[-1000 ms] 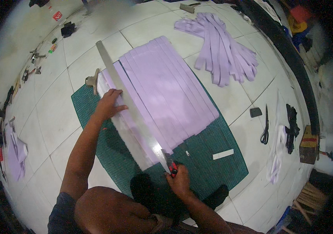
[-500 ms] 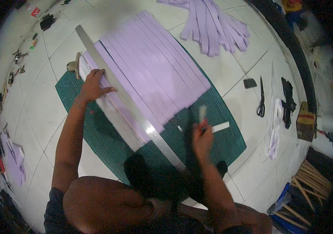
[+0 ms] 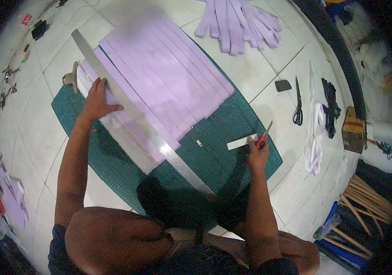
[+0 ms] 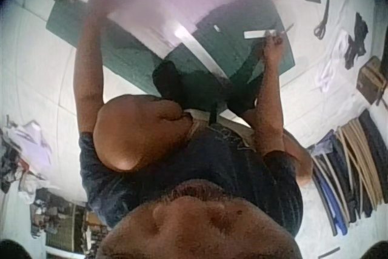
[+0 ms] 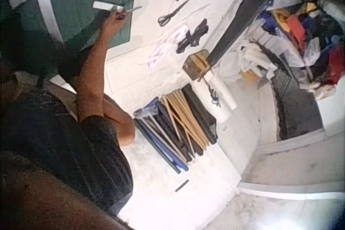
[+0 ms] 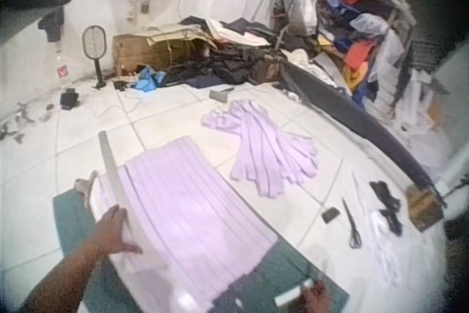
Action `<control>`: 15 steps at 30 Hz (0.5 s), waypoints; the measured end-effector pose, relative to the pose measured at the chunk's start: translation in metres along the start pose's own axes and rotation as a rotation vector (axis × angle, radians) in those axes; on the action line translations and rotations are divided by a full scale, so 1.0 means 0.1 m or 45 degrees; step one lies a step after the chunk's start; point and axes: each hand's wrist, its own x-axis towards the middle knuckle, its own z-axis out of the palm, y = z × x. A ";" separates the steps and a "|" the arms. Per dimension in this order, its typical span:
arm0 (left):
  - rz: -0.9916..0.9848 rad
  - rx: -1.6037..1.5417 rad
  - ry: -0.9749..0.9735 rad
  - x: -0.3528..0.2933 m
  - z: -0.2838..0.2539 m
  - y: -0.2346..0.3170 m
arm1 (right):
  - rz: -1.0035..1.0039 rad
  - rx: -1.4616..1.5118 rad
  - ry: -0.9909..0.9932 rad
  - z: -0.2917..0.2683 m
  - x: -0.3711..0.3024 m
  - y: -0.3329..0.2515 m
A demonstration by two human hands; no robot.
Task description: The person uses a utility knife and a metal ruler to cut long strips from a piece of light purple fabric on a green cutting mat.
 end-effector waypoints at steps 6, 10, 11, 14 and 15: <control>-0.018 0.052 -0.041 -0.01 -0.04 -0.05 | 0.128 0.448 -0.548 0.59 -0.55 -0.72; -0.023 0.055 -0.041 0.00 0.03 0.00 | 0.163 0.426 -0.605 1.03 -0.71 -0.63; -0.031 0.047 -0.044 0.01 0.03 0.02 | 0.164 0.419 -0.582 1.05 -0.72 -0.63; -0.014 0.043 -0.021 0.00 0.01 0.01 | 0.134 0.389 -0.618 1.08 -0.73 -0.65; -0.018 0.037 -0.020 0.00 0.01 0.01 | 0.118 0.385 -0.615 1.09 -0.73 -0.65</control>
